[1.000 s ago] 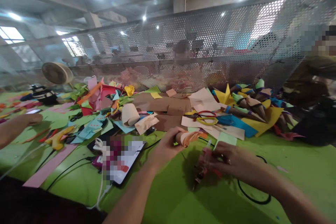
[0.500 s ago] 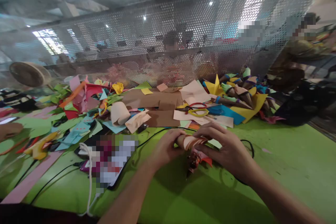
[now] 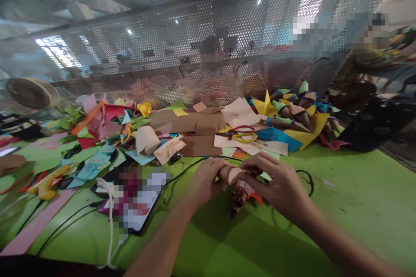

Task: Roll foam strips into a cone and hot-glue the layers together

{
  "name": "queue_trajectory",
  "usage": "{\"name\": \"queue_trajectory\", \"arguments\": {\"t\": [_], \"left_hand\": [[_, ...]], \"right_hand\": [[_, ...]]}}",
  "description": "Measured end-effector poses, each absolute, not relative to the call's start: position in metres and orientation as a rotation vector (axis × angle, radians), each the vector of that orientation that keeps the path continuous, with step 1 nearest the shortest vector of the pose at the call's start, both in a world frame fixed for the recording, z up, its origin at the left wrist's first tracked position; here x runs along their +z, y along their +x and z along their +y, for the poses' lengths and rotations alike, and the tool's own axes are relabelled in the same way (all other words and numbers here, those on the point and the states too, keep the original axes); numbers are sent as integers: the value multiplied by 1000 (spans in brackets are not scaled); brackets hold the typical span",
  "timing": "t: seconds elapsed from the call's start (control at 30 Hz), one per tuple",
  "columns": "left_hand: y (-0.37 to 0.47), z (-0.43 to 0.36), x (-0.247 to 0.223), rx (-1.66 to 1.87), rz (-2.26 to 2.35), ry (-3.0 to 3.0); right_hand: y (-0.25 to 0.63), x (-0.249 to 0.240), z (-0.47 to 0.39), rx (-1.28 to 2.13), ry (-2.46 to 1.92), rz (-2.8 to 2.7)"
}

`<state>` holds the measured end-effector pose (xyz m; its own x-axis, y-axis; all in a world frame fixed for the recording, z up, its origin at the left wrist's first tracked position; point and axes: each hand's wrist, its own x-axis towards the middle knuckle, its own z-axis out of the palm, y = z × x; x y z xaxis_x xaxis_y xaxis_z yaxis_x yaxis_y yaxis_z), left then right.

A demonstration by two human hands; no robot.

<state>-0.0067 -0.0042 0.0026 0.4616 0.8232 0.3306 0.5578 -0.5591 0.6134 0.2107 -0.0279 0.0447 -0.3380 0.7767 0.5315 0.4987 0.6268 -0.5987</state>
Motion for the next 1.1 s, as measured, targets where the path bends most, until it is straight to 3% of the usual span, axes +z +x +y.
{"name": "queue_trajectory", "arguments": {"t": [1.1], "left_hand": [[0, 0, -8, 713, 1168, 2481]], "right_hand": [[203, 43, -27, 531, -990, -2009]]}}
